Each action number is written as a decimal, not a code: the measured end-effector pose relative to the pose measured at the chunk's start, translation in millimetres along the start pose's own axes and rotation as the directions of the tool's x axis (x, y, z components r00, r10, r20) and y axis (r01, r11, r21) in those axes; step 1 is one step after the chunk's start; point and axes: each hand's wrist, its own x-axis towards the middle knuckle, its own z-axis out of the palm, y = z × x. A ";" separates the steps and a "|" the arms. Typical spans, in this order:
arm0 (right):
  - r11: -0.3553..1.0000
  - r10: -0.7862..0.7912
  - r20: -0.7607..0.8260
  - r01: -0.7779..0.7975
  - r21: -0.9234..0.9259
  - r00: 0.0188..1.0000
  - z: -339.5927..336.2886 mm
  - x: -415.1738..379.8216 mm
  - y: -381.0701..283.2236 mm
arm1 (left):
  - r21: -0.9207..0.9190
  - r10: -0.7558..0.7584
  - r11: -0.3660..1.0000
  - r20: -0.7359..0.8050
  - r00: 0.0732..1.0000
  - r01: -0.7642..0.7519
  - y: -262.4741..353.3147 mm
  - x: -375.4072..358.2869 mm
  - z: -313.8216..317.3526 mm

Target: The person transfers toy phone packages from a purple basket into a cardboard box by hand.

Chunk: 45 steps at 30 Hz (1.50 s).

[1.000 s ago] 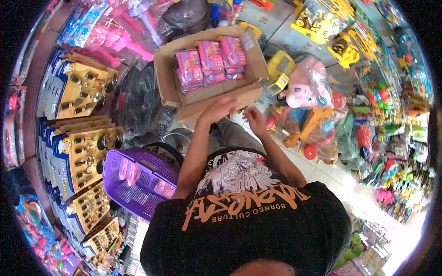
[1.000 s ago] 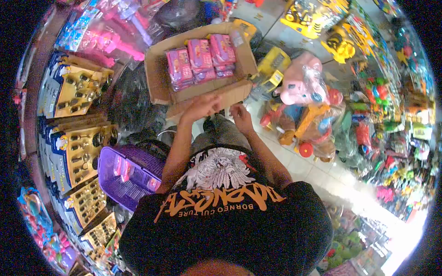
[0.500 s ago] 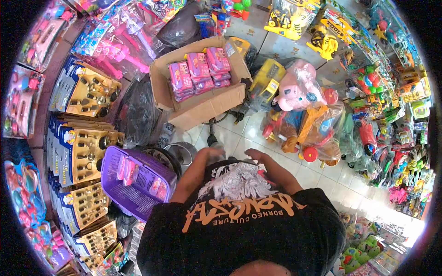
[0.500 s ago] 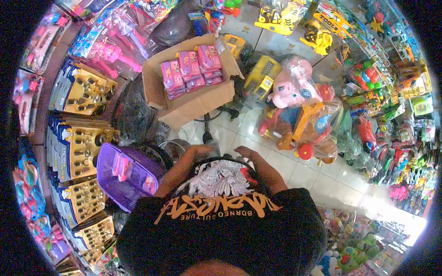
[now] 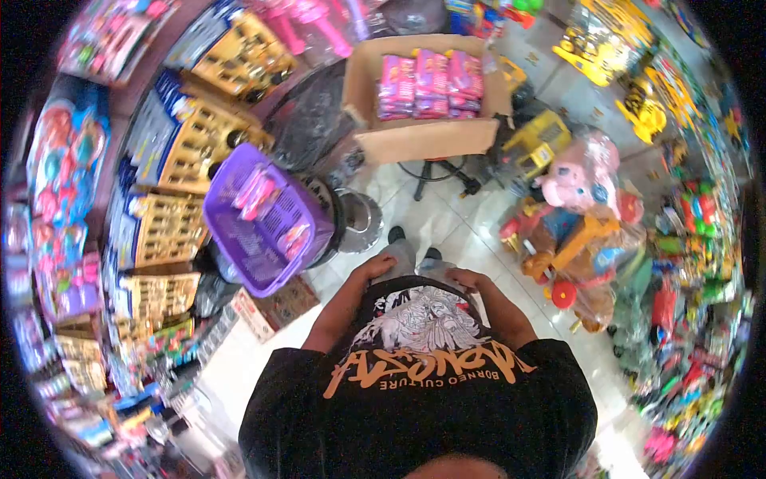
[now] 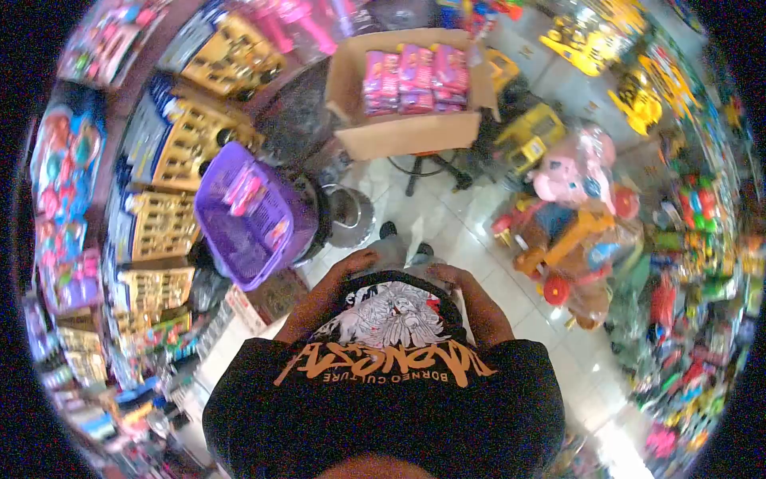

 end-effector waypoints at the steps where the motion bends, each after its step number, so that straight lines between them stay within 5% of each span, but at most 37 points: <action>1: 0.999 0.004 0.029 -0.003 -0.032 1.000 2.8 0.3 -10.5 | -0.026 -0.016 1.000 -0.031 0.999 0.015 -3.2 -11.1 1.3; 3: 0.986 0.155 0.044 -0.152 -0.066 0.987 3.7 -7.5 -27.8 | 0.045 -0.059 0.997 -0.059 0.997 0.061 -10.4 -32.5 6.0; 5: 0.982 0.143 0.048 -0.135 -0.135 0.989 7.3 -14.2 -46.2 | 0.053 -0.078 0.995 -0.029 0.997 0.080 -25.1 -40.9 5.8; 7: 0.972 0.017 0.105 0.008 -0.233 0.994 8.6 -4.4 -57.6 | 0.069 -0.101 0.993 0.006 0.995 0.100 -57.0 -46.8 10.0; 8: 0.968 0.020 0.122 0.011 -0.252 0.992 7.2 5.6 -64.7 | 0.142 -0.042 0.988 -0.092 0.995 0.055 -78.1 -49.8 16.5; 9: 0.904 -0.096 0.215 0.175 -0.390 0.972 4.9 20.9 -72.8 | 0.226 0.021 0.974 -0.180 0.983 0.021 -94.9 -55.4 16.1; 10: 0.804 -0.188 0.320 0.333 -0.492 0.928 8.2 33.1 -77.6 | 0.214 0.007 0.976 -0.187 0.982 0.034 -71.6 -98.2 4.7; 11: 0.805 -0.176 0.334 0.330 -0.493 0.926 17.2 32.2 -90.8 | 0.211 0.170 0.967 -0.127 0.977 -0.141 -33.2 -136.4 -9.5; 12: 0.878 -0.262 0.278 0.348 -0.329 0.924 30.3 17.0 -121.3 | 0.200 0.335 0.928 -0.072 0.939 -0.316 0.8 -183.9 -29.7; 13: 0.917 -0.333 0.205 0.366 -0.156 0.921 46.4 -3.1 -157.5 | 0.189 0.328 0.932 -0.082 0.941 -0.309 10.7 -207.2 -35.3; 15: 0.956 -0.291 0.163 0.278 0.099 0.943 82.7 -42.2 -231.8 | -0.381 0.096 0.913 -0.147 0.984 -0.146 20.4 -244.5 -47.3; 16: 0.958 -0.283 0.165 0.270 0.094 0.945 91.8 -48.1 -256.5 | -0.389 0.095 0.909 -0.148 0.984 -0.146 29.3 -266.9 -59.9; 18: 0.850 -0.516 0.388 0.512 0.123 0.763 107.2 -53.5 -302.5 | -0.467 0.273 0.835 -0.109 0.956 -0.292 42.2 -305.1 -100.8; 23: 0.608 -0.642 0.487 0.780 -0.148 0.592 190.4 -86.0 -420.2 | -0.302 0.322 0.817 -0.468 0.823 -0.492 23.7 -332.9 -206.8; 26: 0.616 -0.625 0.431 0.750 -0.239 0.651 246.9 -56.5 -461.2 | -0.215 0.248 0.871 -0.583 0.774 -0.441 -8.2 -301.3 -264.1; 29: 0.365 -0.622 0.439 0.736 -0.570 0.648 278.5 11.1 -476.1 | 0.019 0.246 0.950 -0.661 0.709 -0.312 -43.7 -243.4 -322.0; 31: 0.240 -0.557 0.335 0.533 -0.811 0.760 289.4 54.3 -472.9 | 0.351 0.240 0.935 -0.729 0.641 0.049 -58.1 -210.2 -343.4; 32: 0.251 -0.552 0.319 0.518 -0.818 0.770 294.3 68.2 -464.3 | 0.351 0.247 0.936 -0.719 0.650 0.033 -60.2 -200.1 -347.1; 34: 0.099 -0.400 0.199 0.258 -0.961 0.895 301.9 87.1 -454.7 | 0.392 0.122 0.890 -0.699 0.705 0.234 -58.0 -185.5 -351.3; 35: 0.097 -0.396 0.188 0.244 -0.965 0.899 305.2 92.5 -448.7 | 0.391 0.130 0.894 -0.695 0.707 0.220 -59.5 -182.1 -346.7; 37: -0.071 -0.257 -0.007 -0.026 -0.997 0.966 310.0 98.3 -431.0 | 0.469 0.157 0.814 -0.745 0.648 0.342 -62.3 -178.8 -334.9; 45: -0.095 -0.397 -0.070 -0.117 -0.989 0.915 294.4 127.0 -397.9 | 0.468 0.099 0.828 -0.665 0.741 0.309 -65.5 -166.6 -348.2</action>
